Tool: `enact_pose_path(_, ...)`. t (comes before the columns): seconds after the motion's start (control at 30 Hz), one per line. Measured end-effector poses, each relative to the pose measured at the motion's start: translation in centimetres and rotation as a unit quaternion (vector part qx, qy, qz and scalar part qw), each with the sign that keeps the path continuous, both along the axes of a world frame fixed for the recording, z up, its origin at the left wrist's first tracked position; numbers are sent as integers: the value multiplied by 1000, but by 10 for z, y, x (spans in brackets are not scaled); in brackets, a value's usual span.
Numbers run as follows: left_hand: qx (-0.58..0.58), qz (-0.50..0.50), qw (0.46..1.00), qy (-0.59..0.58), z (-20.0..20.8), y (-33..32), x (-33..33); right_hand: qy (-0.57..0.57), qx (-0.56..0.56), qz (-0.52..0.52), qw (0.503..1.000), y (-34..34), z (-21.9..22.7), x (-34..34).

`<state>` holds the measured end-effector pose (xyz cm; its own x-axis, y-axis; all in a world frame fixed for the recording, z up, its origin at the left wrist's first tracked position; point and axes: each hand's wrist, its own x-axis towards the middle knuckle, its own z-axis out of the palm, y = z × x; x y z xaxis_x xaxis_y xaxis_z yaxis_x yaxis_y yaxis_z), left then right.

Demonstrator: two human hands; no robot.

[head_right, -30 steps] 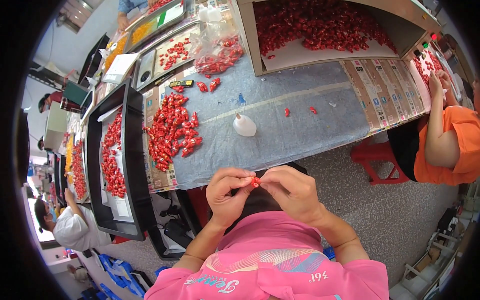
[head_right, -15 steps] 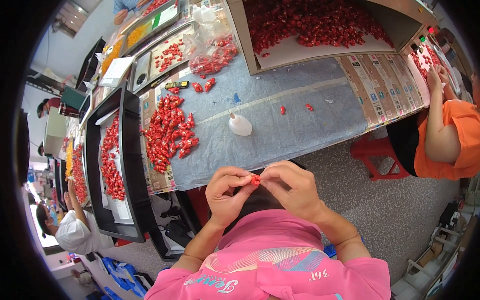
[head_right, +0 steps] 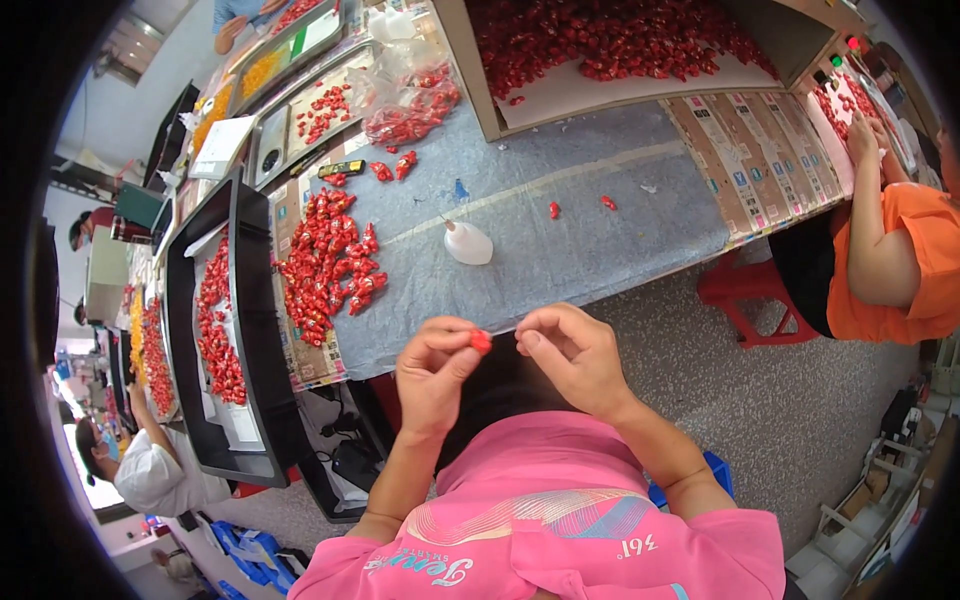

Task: The person assembles small figurines by applying glue from a squeeze bottle onto components and attaching small parts together by hand.

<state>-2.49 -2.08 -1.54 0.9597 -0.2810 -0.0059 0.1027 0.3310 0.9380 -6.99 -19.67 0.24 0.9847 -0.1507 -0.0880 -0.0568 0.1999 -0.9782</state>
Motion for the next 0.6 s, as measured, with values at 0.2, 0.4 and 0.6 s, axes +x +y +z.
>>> enact_pose_path(0.2,-33,8,999,-10,0,31,-4,10,-420,3,907,-16,-77,-28)
enact_pose_path(0.4,-157,-37,985,54,5,17,-5,-56,-470,170,864,9,-134,4)
enact_pose_path(0.6,-167,-4,983,70,6,22,-11,39,-565,227,792,31,-135,23)
